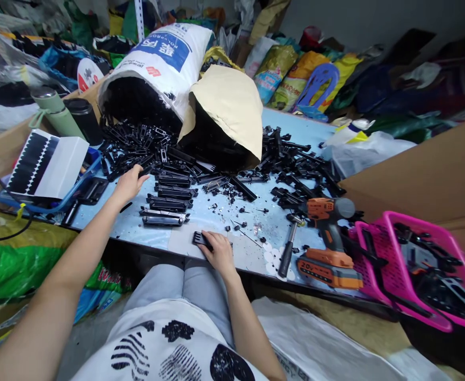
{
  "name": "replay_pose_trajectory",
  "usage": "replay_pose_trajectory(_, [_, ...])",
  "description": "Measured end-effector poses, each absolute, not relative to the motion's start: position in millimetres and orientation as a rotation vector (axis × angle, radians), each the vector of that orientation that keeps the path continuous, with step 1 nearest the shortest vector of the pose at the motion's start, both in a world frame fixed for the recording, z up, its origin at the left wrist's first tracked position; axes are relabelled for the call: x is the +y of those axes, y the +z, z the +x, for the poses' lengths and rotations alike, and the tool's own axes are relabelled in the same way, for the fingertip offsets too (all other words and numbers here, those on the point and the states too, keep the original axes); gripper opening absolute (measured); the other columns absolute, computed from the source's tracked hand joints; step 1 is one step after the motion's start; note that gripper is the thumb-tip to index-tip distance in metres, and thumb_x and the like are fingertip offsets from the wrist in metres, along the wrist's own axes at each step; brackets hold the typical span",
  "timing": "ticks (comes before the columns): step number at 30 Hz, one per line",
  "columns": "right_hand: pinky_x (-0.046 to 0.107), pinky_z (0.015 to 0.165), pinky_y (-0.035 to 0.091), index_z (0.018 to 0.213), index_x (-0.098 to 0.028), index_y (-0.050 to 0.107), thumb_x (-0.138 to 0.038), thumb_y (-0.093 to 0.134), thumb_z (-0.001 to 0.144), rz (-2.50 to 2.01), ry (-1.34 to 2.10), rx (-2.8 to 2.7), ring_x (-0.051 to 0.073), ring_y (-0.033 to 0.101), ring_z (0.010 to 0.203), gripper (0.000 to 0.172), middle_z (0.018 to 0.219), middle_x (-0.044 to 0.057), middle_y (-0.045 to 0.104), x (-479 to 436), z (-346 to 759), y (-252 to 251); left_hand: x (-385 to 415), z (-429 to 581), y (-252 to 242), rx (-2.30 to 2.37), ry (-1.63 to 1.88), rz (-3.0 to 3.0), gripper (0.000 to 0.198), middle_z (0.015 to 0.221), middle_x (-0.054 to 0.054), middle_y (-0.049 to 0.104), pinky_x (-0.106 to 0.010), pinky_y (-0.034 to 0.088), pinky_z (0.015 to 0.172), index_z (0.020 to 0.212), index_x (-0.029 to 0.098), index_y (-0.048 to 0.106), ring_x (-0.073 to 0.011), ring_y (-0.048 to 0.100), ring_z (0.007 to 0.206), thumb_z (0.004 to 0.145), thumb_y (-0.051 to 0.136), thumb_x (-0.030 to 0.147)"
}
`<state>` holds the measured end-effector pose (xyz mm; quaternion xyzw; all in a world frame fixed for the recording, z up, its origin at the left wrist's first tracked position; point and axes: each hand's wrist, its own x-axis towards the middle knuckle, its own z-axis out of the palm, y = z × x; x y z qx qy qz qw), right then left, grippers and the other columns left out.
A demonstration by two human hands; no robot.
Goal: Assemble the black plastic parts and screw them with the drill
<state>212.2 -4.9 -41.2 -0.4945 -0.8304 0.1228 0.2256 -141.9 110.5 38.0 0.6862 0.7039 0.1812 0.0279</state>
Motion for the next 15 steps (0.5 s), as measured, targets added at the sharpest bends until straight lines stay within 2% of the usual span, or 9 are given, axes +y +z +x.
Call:
replay_pose_trajectory(3, [0.037, 0.092, 0.040, 0.122, -0.020, 0.056, -0.040, 0.055, 0.088, -1.372, 0.326, -2.288, 0.022, 0.055, 0.106, 0.040, 0.113, 0.009, 0.063, -5, 211, -41, 64, -121, 79, 1.867, 0.610, 2.302, 0.026, 0.098, -0.009, 0.055, -0.034, 0.044, 0.082, 0.103, 0.017, 0.055, -0.0214, 0.056, 0.089, 0.094, 0.034, 0.031])
replay_pose_trajectory(7, [0.037, 0.091, 0.040, 0.121, -0.019, 0.057, -0.041, 0.053, 0.089, -1.398, 0.296, -2.291, 0.022, 0.055, 0.106, 0.040, 0.113, 0.010, 0.063, -6, 208, -43, 12, -65, 101, 1.520, 0.267, 2.451, 0.017, 0.092, -0.007, 0.054, -0.031, 0.044, 0.077, 0.099, 0.017, 0.055, -0.0190, 0.054, 0.082, 0.087, 0.042, 0.016])
replay_pose_trajectory(10, [0.037, 0.091, 0.040, 0.123, -0.019, 0.057, -0.041, 0.051, 0.090, -1.397, 0.307, -2.312, 0.023, 0.055, 0.106, 0.040, 0.114, 0.010, 0.063, -7, 210, -41, -7, -26, 70, 1.396, 0.090, 2.546, 0.025, 0.092, -0.009, 0.057, -0.034, 0.043, 0.080, 0.102, 0.015, 0.054, -0.0224, 0.053, 0.092, 0.084, 0.040, 0.006])
replay_pose_trajectory(13, [0.039, 0.091, 0.041, 0.125, -0.020, 0.056, -0.041, 0.048, 0.091, -1.367, 0.402, -2.328, 0.024, 0.055, 0.106, 0.040, 0.112, 0.011, 0.063, -7, 218, -31, -13, -12, 27, 1.413, 0.130, 2.523, 0.023, 0.097, -0.012, 0.058, -0.039, 0.041, 0.086, 0.107, 0.013, 0.054, -0.0254, 0.051, 0.099, 0.087, 0.041, 0.012])
replay_pose_trajectory(15, [0.040, 0.090, 0.043, 0.127, -0.021, 0.054, -0.044, 0.047, 0.091, -1.370, 0.523, -2.207, 0.024, 0.055, 0.105, 0.043, 0.113, 0.012, 0.061, -6, 221, -21, -17, -11, 7, 1.397, 0.316, 2.398, 0.029, 0.104, -0.012, 0.057, -0.039, 0.042, 0.088, 0.117, 0.013, 0.052, -0.0238, 0.053, 0.099, 0.091, 0.039, 0.018])
